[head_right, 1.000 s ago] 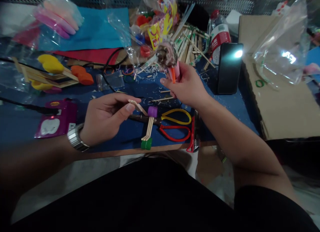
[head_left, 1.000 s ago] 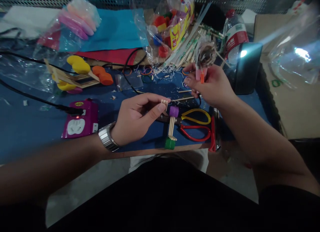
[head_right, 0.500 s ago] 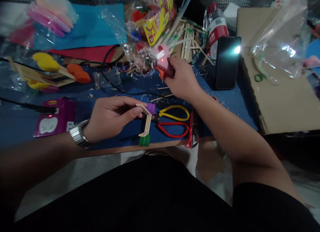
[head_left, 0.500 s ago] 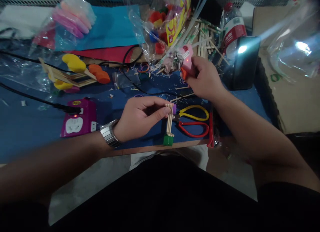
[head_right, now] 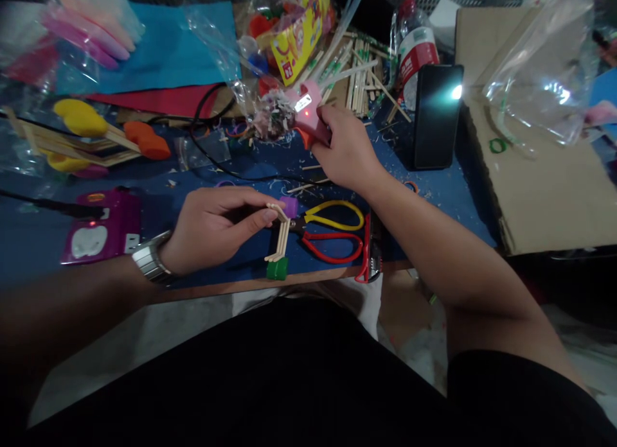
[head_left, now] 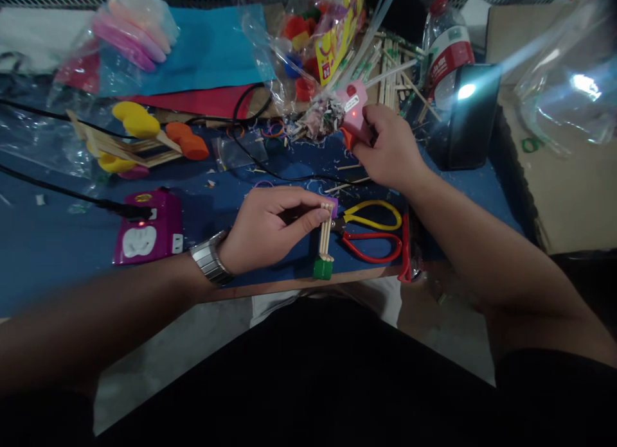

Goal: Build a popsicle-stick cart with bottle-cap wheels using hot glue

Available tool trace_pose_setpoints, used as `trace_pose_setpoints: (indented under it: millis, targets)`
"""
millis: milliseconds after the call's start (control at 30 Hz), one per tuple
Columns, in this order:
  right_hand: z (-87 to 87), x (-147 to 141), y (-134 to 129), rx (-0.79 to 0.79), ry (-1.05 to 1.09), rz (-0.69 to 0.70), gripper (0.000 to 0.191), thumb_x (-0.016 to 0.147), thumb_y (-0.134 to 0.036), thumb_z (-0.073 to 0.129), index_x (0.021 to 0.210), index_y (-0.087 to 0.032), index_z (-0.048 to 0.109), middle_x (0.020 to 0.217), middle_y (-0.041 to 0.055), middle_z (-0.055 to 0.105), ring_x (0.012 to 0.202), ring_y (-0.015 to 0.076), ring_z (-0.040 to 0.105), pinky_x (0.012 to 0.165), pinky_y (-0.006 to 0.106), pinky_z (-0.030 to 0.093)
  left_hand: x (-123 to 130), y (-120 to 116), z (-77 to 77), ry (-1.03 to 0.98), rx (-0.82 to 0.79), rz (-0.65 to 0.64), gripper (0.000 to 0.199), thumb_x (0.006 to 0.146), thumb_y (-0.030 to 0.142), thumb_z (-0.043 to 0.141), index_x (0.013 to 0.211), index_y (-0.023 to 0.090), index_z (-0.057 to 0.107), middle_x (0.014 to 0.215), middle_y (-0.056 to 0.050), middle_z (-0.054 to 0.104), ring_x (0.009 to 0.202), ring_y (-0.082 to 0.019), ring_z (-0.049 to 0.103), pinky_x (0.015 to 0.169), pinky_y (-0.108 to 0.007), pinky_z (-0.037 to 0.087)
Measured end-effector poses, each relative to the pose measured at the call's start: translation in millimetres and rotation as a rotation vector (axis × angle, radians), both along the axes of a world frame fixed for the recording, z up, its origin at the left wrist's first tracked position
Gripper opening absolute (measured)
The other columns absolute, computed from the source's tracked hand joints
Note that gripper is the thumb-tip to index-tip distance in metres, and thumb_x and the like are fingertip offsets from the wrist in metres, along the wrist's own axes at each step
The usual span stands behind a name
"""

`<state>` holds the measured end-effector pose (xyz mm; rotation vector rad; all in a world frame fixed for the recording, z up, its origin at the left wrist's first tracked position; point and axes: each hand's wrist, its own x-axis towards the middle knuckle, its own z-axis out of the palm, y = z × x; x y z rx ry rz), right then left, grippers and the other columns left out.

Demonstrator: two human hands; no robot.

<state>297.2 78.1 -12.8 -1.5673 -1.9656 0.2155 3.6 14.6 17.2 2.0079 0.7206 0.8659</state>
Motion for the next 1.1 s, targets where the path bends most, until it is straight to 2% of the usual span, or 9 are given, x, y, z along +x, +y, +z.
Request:
trace_pose_setpoints:
  millis: [233,600,900,1100]
  targets:
    - [-7.4,2.5,2.2,0.034,-0.006,0.001,0.044,0.097,-0.044,0.080,0.085,-0.034,0.039,0.092,0.0070,0.064,0.101,0.0352,0.063,0.093,0.058,0.058,1.2,0.0,-1.1,-0.002,-0.005,-0.006,0.014,0.109,0.042,0.083,0.108,0.034,0.094,0.111,0.000,0.095,0.094,-0.024,0.091,0.083,-0.035,0.075]
    - [-4.4,-0.7,0.8,0.031,-0.015,-0.003,0.046,0.096,-0.044,0.080,0.083,-0.033,0.036,0.093,0.0070,0.064,0.098,0.0345,0.063,0.091,0.057,0.057,1.3,-1.0,0.1,0.023,-0.007,-0.008,0.015,0.109,0.043,0.082,0.107,0.034,0.094,0.108,-0.001,0.094,0.092,-0.024,0.090,0.087,-0.037,0.074]
    - [-1.3,1.4,0.8,-0.044,0.009,0.024,0.048,0.097,-0.059,0.080,0.086,-0.035,0.040,0.092,0.0077,0.064,0.106,0.0352,0.060,0.100,0.059,0.055,0.4,-1.8,-0.1,0.042,0.063,0.017,0.015,0.110,0.042,0.081,0.106,0.035,0.093,0.105,0.000,0.094,0.089,-0.023,0.088,0.083,-0.035,0.070]
    - [1.8,-2.3,-1.7,-0.031,0.047,0.011,0.050,0.093,-0.050,0.083,0.082,-0.035,0.036,0.088,0.0071,0.060,0.104,0.0354,0.057,0.100,0.061,0.054,0.4,-1.1,-1.0,0.025,0.061,0.005,0.013,0.109,0.043,0.082,0.107,0.037,0.093,0.103,0.000,0.094,0.089,-0.023,0.088,0.082,-0.036,0.069]
